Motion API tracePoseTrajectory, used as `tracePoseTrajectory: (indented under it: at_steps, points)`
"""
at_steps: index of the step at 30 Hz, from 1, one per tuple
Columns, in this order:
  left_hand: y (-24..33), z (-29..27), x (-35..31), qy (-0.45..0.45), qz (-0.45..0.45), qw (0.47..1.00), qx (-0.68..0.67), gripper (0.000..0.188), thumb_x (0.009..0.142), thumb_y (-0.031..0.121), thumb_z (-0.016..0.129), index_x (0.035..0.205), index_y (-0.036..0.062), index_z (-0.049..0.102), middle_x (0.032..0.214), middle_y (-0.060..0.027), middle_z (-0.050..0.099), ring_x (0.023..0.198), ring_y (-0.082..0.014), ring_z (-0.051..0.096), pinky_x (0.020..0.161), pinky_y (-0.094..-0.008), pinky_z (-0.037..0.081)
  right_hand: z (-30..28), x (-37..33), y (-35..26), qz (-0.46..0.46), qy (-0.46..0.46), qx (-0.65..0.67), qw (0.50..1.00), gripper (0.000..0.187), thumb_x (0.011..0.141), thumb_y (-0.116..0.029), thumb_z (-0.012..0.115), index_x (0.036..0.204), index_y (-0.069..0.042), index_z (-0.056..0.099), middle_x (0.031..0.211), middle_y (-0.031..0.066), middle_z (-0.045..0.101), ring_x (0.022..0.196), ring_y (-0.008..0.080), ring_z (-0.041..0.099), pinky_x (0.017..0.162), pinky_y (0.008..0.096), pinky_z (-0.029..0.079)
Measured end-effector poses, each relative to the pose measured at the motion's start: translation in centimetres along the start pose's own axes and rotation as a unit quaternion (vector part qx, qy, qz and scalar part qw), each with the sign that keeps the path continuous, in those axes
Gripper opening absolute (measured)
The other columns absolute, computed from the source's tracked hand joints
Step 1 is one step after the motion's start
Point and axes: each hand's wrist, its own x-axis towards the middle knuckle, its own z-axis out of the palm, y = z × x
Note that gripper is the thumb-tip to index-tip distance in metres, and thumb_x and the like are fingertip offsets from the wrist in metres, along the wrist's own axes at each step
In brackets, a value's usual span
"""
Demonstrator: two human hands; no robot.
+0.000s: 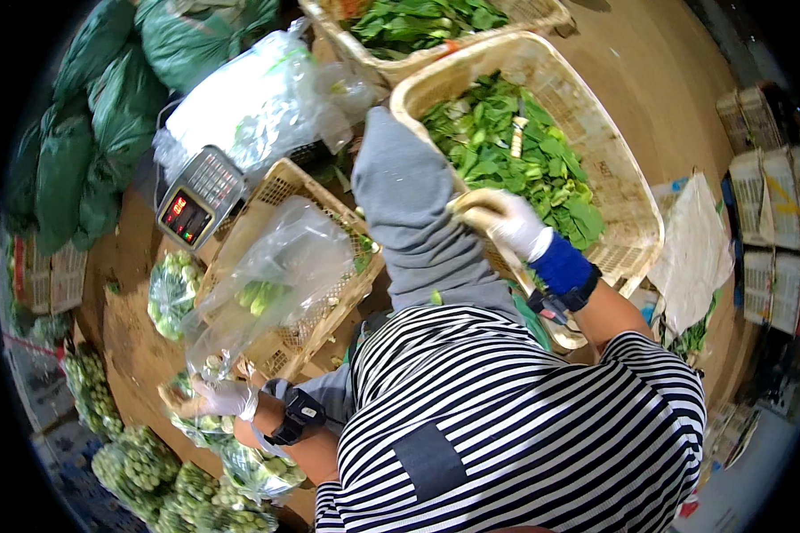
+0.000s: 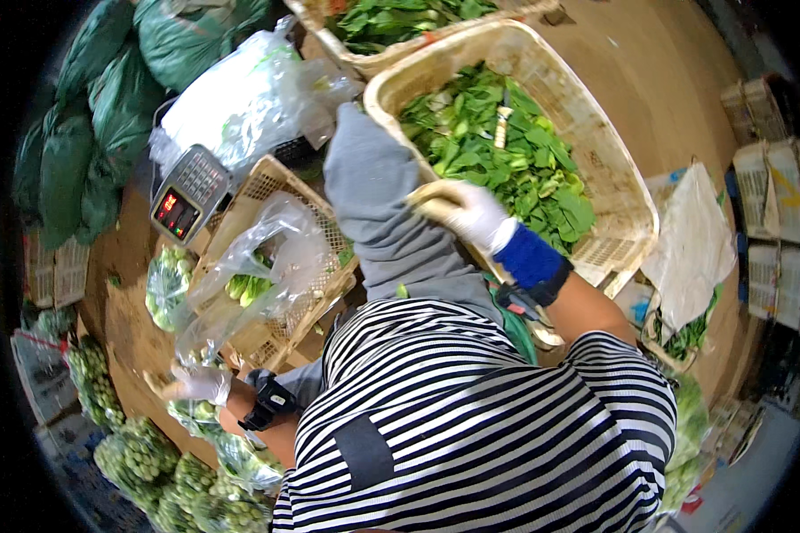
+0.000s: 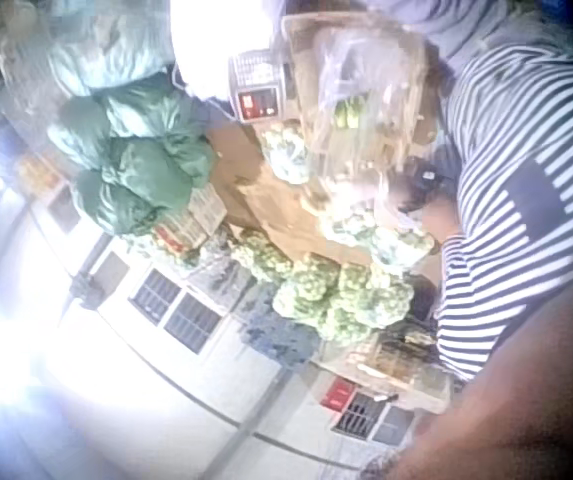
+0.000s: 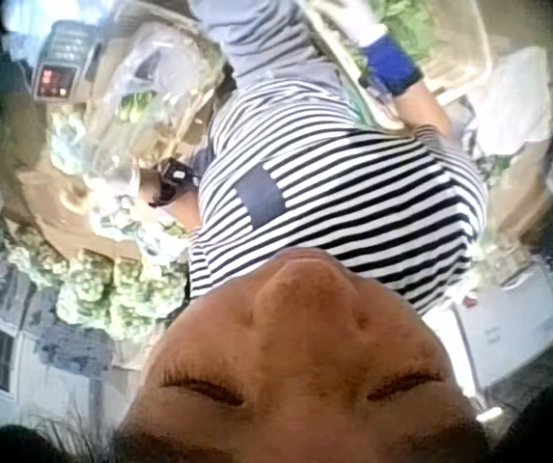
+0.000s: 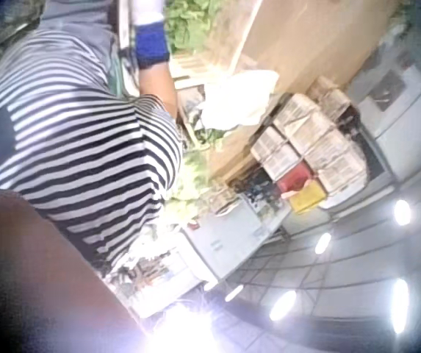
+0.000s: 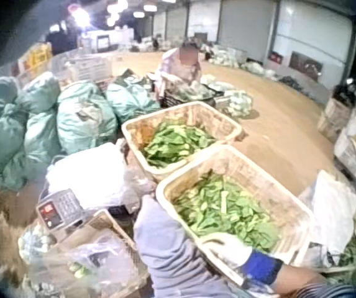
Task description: The person sits on the floor and trims leafy green vegetables using a knife, removing unwanted parts. They place the trimmed vegetables into plastic bags, weigh them on a digital scale, and tie the bags shut before setting them aside.
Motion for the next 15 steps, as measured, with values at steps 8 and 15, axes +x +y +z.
tracePoseTrajectory:
  at_steps: [8,15]
  points:
    - [15.3,17.3,-12.3,-0.602,-0.179,0.722,-0.289,0.047,0.083,0.021,0.051,0.123,-0.0015,0.044,0.106,-0.0149,0.057,0.093,-0.0219,0.057,0.084,-0.0338,0.044,-10.7,-5.9,18.3,0.229,0.078,-0.305,0.921,0.043,0.074,-0.031,0.065,0.112,-0.012,0.059,0.108,0.0124,0.061,0.099,0.0282,0.058,0.086,0.0353,0.045]
    - [10.5,27.5,-23.3,-0.639,-0.534,0.412,-0.370,0.062,0.083,0.043,0.051,0.130,0.0045,0.039,0.116,-0.0129,0.054,0.102,-0.0217,0.053,0.086,-0.0361,0.042,-3.9,5.4,18.1,0.106,-0.090,-0.556,0.819,0.037,0.077,-0.018,0.058,0.114,-0.015,0.056,0.118,0.0062,0.054,0.107,0.0221,0.051,0.086,0.0354,0.042]
